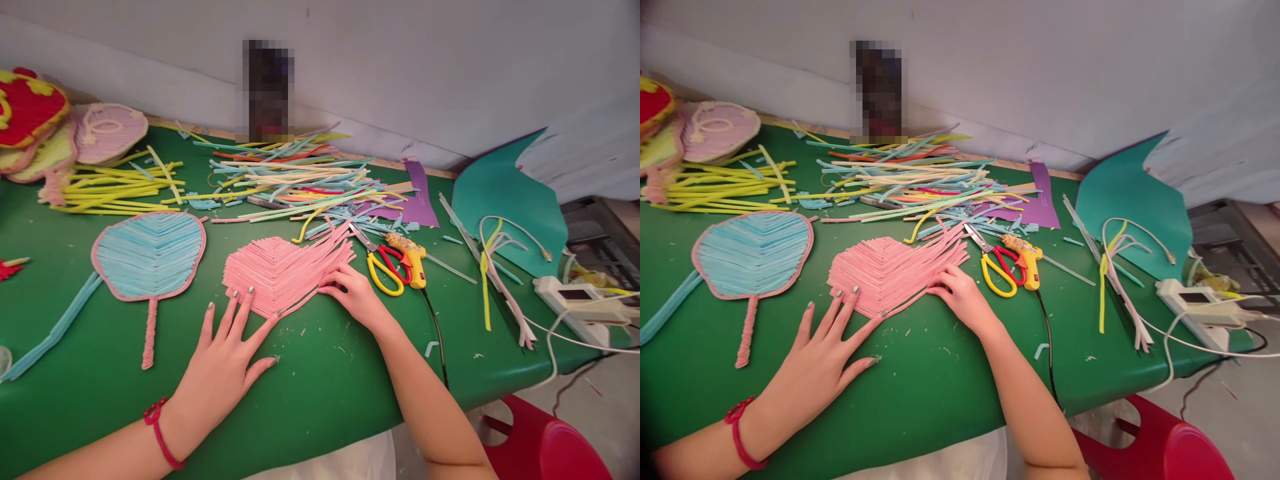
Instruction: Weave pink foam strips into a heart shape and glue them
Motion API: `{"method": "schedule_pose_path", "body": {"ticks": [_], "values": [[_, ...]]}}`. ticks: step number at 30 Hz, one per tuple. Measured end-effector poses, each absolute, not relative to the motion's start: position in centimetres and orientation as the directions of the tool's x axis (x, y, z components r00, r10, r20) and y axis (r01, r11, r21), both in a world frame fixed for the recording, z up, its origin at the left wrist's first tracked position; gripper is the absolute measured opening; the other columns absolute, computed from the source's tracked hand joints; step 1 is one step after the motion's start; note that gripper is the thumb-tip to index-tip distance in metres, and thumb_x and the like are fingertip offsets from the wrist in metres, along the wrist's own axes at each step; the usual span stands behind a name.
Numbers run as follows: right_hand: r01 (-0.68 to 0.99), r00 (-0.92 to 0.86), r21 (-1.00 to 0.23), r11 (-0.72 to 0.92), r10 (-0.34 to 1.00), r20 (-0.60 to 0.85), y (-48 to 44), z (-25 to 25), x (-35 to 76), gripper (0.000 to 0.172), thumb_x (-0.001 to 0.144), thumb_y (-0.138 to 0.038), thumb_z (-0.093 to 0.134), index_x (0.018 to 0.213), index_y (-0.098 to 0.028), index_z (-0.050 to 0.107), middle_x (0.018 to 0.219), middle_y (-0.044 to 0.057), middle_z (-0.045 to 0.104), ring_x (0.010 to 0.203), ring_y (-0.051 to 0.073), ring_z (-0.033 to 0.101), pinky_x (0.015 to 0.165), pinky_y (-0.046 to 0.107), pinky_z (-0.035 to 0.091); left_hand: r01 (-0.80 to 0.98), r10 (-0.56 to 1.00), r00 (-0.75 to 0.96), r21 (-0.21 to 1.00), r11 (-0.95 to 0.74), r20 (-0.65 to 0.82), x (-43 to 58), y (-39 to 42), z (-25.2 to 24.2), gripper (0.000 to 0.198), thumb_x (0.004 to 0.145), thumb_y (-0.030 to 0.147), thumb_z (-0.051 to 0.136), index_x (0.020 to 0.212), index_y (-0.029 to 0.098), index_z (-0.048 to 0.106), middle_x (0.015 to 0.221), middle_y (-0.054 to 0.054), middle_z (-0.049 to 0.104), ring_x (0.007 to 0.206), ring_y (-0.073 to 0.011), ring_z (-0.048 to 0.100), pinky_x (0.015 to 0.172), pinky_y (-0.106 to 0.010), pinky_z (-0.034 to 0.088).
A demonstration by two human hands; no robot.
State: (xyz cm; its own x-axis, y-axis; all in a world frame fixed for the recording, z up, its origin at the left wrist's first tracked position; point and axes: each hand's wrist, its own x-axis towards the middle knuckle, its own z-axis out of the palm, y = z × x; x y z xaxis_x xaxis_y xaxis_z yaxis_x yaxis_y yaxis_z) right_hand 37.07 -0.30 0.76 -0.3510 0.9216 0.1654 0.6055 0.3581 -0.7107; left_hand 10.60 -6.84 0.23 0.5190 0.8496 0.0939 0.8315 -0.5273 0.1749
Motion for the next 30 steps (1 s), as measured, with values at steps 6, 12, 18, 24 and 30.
{"method": "schedule_pose_path", "body": {"ticks": [6, 12, 18, 24, 30], "values": [[0.646, -0.287, -0.701, 0.301, 0.947, 0.142, 0.0, -0.1, 37.5, 0.011, 0.086, -0.029, 0.063, 0.078, -0.021, 0.067, 0.082, 0.002, 0.059, 0.07, 0.014, 0.055, 0.066, 0.027, 0.048, 0.822, 0.837, 0.539, 0.154, -0.548, 0.097, 10.5, -6.9, 0.2, 0.054, 0.089, 0.055, 0.045, 0.136, 0.031, 0.051, 0.15, -0.018, 0.036, 0.136, -0.0434, 0.034, 0.106, -0.066, 0.024], [0.642, -0.231, -0.733, 0.226, 0.968, 0.096, 0.2, -0.2, 37.7, 0.014, 0.083, -0.034, 0.067, 0.077, -0.021, 0.069, 0.077, 0.002, 0.058, 0.066, 0.014, 0.052, 0.061, 0.026, 0.046, 0.821, 0.834, 0.543, 0.149, -0.551, 0.092, 10.5, -6.9, 0.2, 0.053, 0.089, 0.052, 0.047, 0.137, 0.03, 0.05, 0.152, -0.019, 0.033, 0.137, -0.0435, 0.032, 0.106, -0.067, 0.024], [0.646, -0.211, -0.731, 0.219, 0.972, 0.105, 0.3, -0.4, 37.9, 0.019, 0.084, -0.037, 0.065, 0.076, -0.02, 0.068, 0.076, 0.002, 0.058, 0.063, 0.013, 0.052, 0.058, 0.027, 0.046, 0.828, 0.844, 0.529, 0.163, -0.537, 0.091, 10.6, -6.9, 0.3, 0.054, 0.088, 0.055, 0.047, 0.137, 0.031, 0.05, 0.152, -0.016, 0.034, 0.137, -0.0424, 0.033, 0.106, -0.066, 0.025], [0.676, -0.216, -0.695, 0.244, 0.968, 0.13, 0.0, -0.2, 37.3, 0.014, 0.087, -0.031, 0.063, 0.077, -0.02, 0.063, 0.081, 0.003, 0.057, 0.071, 0.015, 0.055, 0.065, 0.027, 0.048, 0.826, 0.84, 0.535, 0.153, -0.543, 0.091, 10.6, -6.9, 0.2, 0.053, 0.088, 0.054, 0.047, 0.136, 0.031, 0.051, 0.151, -0.016, 0.036, 0.137, -0.043, 0.033, 0.106, -0.066, 0.025], [0.691, -0.224, -0.68, 0.245, 0.967, 0.121, -0.2, 0.1, 37.0, 0.009, 0.087, -0.027, 0.062, 0.08, -0.021, 0.061, 0.084, 0.002, 0.057, 0.075, 0.015, 0.056, 0.069, 0.028, 0.049, 0.83, 0.847, 0.523, 0.166, -0.532, 0.096, 10.6, -6.9, 0.3, 0.052, 0.088, 0.056, 0.046, 0.132, 0.03, 0.056, 0.151, -0.018, 0.035, 0.137, -0.0433, 0.033, 0.107, -0.066, 0.024]]}}
